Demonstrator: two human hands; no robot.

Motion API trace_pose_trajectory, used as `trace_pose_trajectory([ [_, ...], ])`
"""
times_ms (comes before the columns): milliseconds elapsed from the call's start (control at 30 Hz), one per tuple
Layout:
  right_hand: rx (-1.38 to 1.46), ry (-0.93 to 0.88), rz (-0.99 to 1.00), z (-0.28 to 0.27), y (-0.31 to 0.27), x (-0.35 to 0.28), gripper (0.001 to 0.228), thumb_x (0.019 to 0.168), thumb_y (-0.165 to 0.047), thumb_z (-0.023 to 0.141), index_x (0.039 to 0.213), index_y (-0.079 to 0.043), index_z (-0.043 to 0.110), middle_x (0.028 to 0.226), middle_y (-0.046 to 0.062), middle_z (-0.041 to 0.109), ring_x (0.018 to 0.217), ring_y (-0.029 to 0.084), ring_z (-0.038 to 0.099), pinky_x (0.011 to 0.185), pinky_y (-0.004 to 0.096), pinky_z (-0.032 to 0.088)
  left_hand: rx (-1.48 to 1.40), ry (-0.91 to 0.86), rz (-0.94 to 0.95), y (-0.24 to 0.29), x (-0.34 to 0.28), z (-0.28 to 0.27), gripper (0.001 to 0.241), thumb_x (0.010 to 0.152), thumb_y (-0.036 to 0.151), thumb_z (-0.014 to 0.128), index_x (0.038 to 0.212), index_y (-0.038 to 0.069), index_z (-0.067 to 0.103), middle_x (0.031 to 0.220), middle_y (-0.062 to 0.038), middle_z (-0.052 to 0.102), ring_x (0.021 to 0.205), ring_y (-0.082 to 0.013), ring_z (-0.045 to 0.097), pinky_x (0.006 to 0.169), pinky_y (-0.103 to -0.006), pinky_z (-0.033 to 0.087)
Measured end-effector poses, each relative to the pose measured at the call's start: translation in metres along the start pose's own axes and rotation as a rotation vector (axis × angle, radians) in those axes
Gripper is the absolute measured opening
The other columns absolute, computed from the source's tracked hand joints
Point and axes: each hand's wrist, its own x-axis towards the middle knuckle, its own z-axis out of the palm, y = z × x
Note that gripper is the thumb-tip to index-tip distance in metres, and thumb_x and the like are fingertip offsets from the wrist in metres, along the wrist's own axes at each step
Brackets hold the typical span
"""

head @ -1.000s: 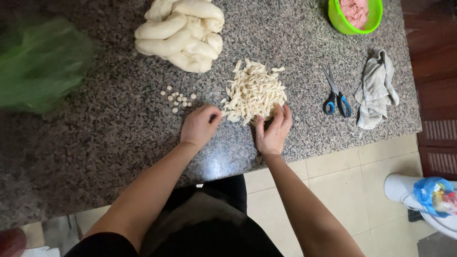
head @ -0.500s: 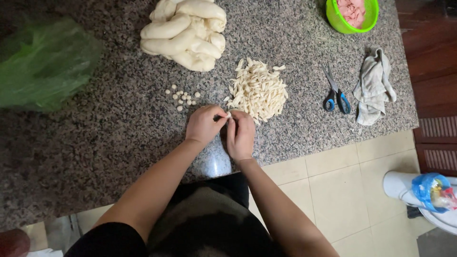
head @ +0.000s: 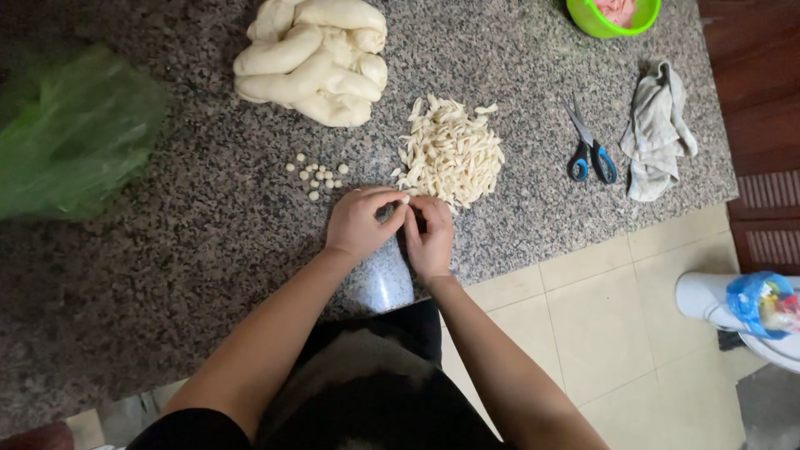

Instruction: Making small balls of dough by hand on a kitchen counter.

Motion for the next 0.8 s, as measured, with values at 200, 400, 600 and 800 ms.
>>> trace_pose_trajectory([
  [200,0.0,0.023,0.002,0.0,0.002,0.0,0.01,0.094,-0.013,0.074,0.104,-0.011,0.076,0.097,0.009,0.07,0.09,0.031,0.069,0.081,0.041,0.054,0.04,0.078,0.081,-0.023,-0.003,0.015,0.012,0.095,0.015,0.072,0.104,0.011,0.079,0.101,-0.007,0.079,0.093,-0.0258,0.075,0.08,-0.0375,0.062],
  [400,-0.01,0.002,-0.009,-0.002,-0.008,0.005,0.01,0.096,-0.016,0.071,0.103,-0.009,0.072,0.096,0.013,0.069,0.092,0.038,0.068,0.082,0.047,0.054,-0.036,0.051,0.032,-0.011,-0.001,0.008,0.016,0.096,0.008,0.068,0.107,0.009,0.08,0.096,-0.007,0.079,0.088,-0.0258,0.075,0.077,-0.0365,0.062],
  [600,-0.043,-0.007,-0.013,-0.002,-0.007,0.005,0.008,0.099,-0.015,0.067,0.101,-0.009,0.071,0.095,0.012,0.068,0.091,0.036,0.067,0.082,0.045,0.054,0.022,0.091,-0.057,-0.001,-0.003,0.007,0.022,0.091,0.013,0.073,0.114,0.011,0.076,0.097,-0.008,0.078,0.088,-0.0278,0.073,0.073,-0.0412,0.062],
  [800,-0.051,-0.008,-0.052,-0.003,-0.01,0.006,0.01,0.1,-0.016,0.065,0.099,-0.007,0.07,0.096,0.013,0.069,0.094,0.038,0.067,0.085,0.047,0.054,-0.002,0.058,-0.185,-0.002,-0.003,0.009,0.027,0.096,0.019,0.067,0.123,0.016,0.066,0.097,-0.003,0.079,0.071,-0.0261,0.067,0.066,-0.0437,0.057],
])
